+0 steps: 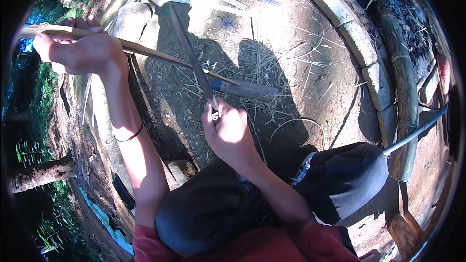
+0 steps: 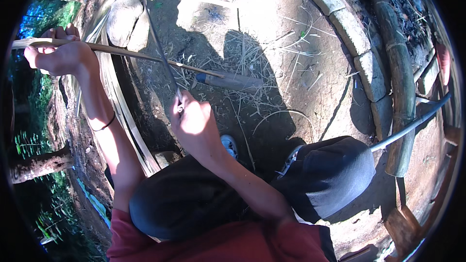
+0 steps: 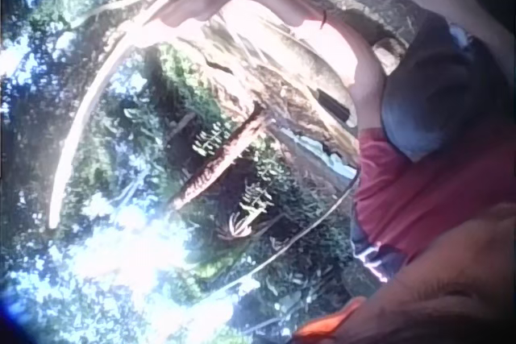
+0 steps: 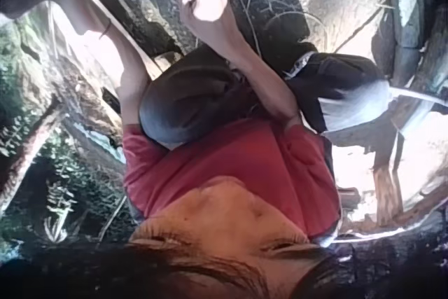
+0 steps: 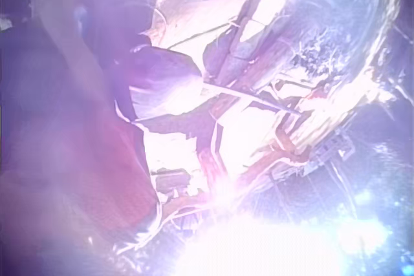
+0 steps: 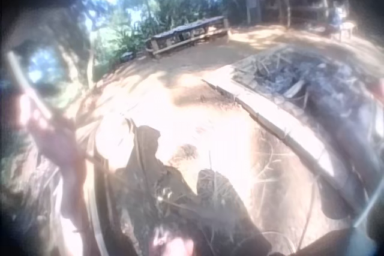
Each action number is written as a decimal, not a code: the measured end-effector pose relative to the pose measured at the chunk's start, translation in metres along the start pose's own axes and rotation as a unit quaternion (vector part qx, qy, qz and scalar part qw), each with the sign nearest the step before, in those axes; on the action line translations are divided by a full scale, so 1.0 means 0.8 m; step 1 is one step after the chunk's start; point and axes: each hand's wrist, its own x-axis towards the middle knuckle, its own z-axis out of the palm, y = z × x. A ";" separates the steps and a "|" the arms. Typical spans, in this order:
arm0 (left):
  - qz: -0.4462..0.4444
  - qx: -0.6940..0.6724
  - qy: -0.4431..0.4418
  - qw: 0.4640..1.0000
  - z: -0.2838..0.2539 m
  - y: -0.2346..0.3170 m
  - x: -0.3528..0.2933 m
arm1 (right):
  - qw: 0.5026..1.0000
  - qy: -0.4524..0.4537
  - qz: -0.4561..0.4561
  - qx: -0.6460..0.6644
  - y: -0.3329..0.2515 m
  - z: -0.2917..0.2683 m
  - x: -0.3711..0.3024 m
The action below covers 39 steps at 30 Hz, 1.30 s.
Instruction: The person shaves a long strip of bamboo using a knife, stripping away thin layers and bark while rotating the piece by hand.
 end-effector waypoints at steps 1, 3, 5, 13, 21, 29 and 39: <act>0.001 -0.007 0.000 1.000 0.002 0.001 -0.002 | 1.000 -0.009 0.011 -0.005 -0.023 -0.006 0.006; 0.007 -0.009 0.005 1.000 0.005 0.002 -0.007 | 0.999 -0.005 -0.023 -0.029 -0.046 -0.005 0.004; -0.010 -0.006 -0.016 1.000 0.007 0.005 -0.015 | 0.992 -0.004 -0.001 -0.123 -0.007 -0.002 -0.006; 0.028 -0.038 -0.034 0.998 0.013 0.006 -0.012 | 0.999 0.020 -0.036 -0.017 -0.024 -0.010 0.007; -0.012 -0.068 -0.068 0.995 0.012 0.001 -0.009 | 0.997 0.034 0.030 -0.067 0.072 0.007 -0.010; -0.016 -0.041 -0.043 0.998 0.017 0.014 -0.016 | 0.990 0.034 0.040 -0.128 0.104 0.018 -0.031; 0.092 -0.021 -0.119 0.988 -0.012 -0.041 0.026 | 0.953 0.172 -0.184 -0.168 0.008 0.016 -0.013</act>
